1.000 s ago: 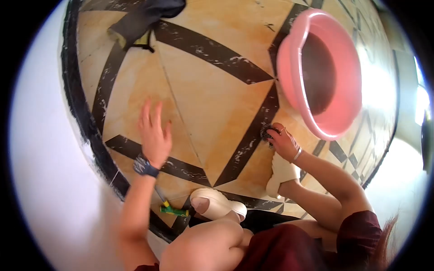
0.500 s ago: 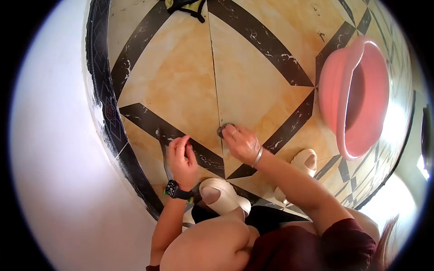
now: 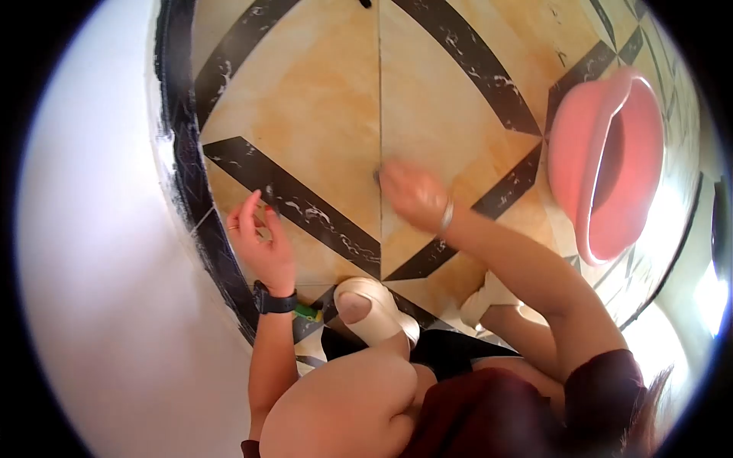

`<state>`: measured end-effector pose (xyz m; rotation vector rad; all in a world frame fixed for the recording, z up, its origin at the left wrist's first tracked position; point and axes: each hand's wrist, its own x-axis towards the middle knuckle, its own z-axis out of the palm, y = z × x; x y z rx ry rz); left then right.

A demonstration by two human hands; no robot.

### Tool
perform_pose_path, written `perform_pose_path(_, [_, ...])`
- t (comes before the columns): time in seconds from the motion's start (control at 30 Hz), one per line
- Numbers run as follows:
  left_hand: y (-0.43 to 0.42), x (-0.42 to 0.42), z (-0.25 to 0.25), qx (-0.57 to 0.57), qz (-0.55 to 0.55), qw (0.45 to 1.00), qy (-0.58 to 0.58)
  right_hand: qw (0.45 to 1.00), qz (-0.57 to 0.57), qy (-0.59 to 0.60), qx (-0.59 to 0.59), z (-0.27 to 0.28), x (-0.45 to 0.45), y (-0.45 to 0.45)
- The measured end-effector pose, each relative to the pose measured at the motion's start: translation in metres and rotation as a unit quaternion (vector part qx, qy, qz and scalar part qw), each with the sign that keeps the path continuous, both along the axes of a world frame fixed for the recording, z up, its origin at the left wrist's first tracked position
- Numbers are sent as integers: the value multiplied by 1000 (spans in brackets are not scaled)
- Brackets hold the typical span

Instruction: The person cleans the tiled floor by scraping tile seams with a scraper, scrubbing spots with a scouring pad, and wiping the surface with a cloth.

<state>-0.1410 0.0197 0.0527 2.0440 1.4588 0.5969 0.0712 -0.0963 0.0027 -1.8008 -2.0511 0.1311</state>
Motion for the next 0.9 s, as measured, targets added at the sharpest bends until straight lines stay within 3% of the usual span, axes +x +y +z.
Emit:
perform_pose_path(0.13, [2,1,-2,24,-30,999,2,970,83,12,-227,-4,38,24])
perform_pose_path(0.23, [-8,1,5,-14,-8,1000,-7,1000,10,21,-14,-8,34,23])
perform_pose_path(0.37, [-6,7,0,3,-40,999,-20,990,51,5,-131,-24,8,-14])
perform_pose_path(0.53, [-13,6,-5,-17,-44,997,-54,994,30,-60,-90,-17,10,8])
perform_pose_path(0.6, [-22,7,-3,-38,-47,996,-65,984,106,-21,-142,2,14,6])
perform_pose_path(0.67, [-21,3,-8,-28,-52,996,-66,940,119,-69,-312,6,37,38])
perform_pose_path(0.83, [-19,0,-2,-47,-28,996,-75,995,22,-2,-101,-18,-13,-20])
perform_pose_path(0.9, [-20,3,-1,-75,-27,994,-75,976,87,132,-148,2,-45,-56])
